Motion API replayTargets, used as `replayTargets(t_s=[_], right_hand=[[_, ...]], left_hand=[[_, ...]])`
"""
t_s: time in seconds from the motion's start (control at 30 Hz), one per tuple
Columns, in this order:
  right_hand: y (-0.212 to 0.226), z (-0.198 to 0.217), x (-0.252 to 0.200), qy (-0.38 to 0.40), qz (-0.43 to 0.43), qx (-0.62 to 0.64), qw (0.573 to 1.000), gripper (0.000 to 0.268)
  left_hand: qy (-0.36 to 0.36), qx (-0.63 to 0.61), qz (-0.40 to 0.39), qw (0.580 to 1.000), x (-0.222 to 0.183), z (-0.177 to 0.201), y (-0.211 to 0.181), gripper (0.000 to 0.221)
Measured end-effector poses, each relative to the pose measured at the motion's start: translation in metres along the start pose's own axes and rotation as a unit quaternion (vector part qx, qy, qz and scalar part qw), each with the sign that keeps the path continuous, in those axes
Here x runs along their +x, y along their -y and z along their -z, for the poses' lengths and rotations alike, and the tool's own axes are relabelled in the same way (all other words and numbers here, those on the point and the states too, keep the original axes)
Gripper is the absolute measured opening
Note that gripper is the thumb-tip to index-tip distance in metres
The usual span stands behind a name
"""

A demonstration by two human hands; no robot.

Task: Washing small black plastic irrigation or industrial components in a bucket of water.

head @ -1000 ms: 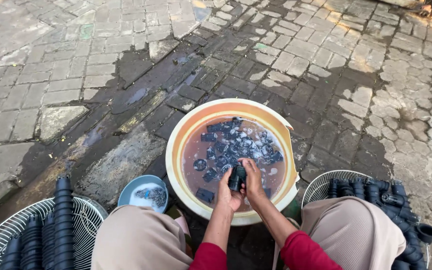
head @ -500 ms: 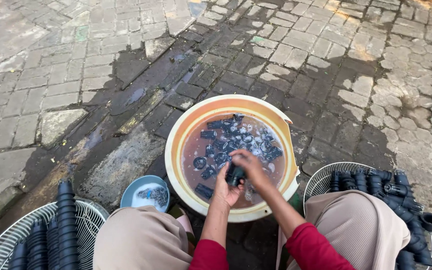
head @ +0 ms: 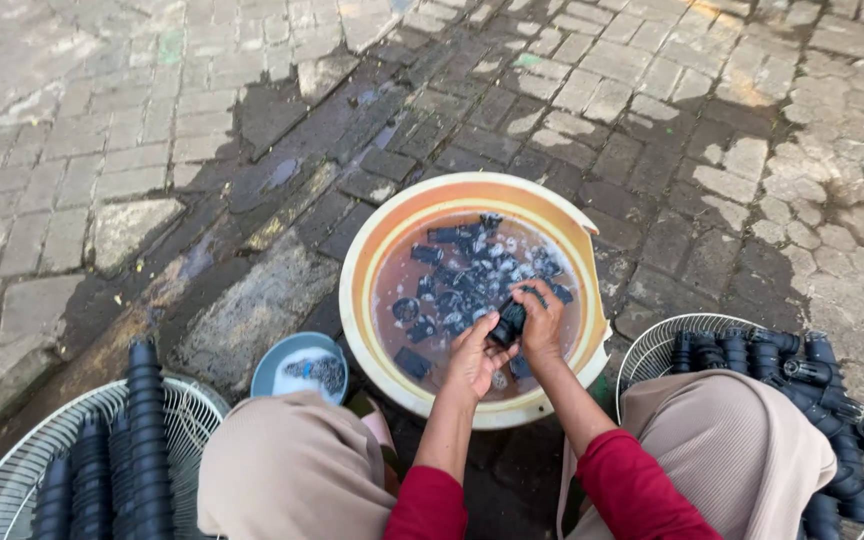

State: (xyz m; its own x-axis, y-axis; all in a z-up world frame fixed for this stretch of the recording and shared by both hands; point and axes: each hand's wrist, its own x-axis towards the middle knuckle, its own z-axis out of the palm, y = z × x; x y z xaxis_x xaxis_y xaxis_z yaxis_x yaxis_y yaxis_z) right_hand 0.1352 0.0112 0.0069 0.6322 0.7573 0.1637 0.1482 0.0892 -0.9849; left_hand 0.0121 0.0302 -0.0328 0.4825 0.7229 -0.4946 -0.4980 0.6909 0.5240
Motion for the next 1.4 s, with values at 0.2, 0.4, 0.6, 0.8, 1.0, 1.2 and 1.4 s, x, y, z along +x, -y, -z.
replayTargets(t_s=[0.2, 0.4, 0.6, 0.8, 1.0, 1.2, 1.4], right_hand=[[-0.078, 0.018, 0.008, -0.095, 0.16, -0.112, 0.976, 0.016], [-0.024, 0.017, 0.035, -0.011, -0.142, 0.066, 0.988, 0.031], [-0.054, -0.021, -0.017, 0.147, 0.036, -0.326, 0.933, 0.036], [-0.154, -0.048, -0.037, 0.565, -0.167, -0.516, 0.622, 0.065], [-0.242, -0.019, -0.002, 0.308, -0.266, 0.027, 0.913, 0.034], [-0.069, -0.038, -0.035, 0.256, 0.107, -0.128, 0.952, 0.023], [-0.233, -0.024, -0.001, 0.204, 0.208, -0.349, 0.891, 0.019]], left_hand=[[-0.061, 0.091, -0.011, 0.994, 0.005, 0.013, 0.002, 0.031], [-0.134, 0.054, -0.054, 0.988, 0.001, 0.038, -0.032, 0.021], [-0.199, -0.064, -0.123, 0.97, 0.029, 0.083, -0.024, 0.02], [-0.262, 0.057, -0.072, 0.961, 0.047, 0.102, -0.01, 0.035], [-0.345, 0.175, -0.052, 0.921, 0.033, 0.083, -0.019, 0.048], [-0.276, 0.312, 0.002, 0.909, 0.037, 0.075, 0.022, 0.067], [-0.226, 0.53, -0.253, 0.778, 0.02, 0.062, 0.057, 0.049]])
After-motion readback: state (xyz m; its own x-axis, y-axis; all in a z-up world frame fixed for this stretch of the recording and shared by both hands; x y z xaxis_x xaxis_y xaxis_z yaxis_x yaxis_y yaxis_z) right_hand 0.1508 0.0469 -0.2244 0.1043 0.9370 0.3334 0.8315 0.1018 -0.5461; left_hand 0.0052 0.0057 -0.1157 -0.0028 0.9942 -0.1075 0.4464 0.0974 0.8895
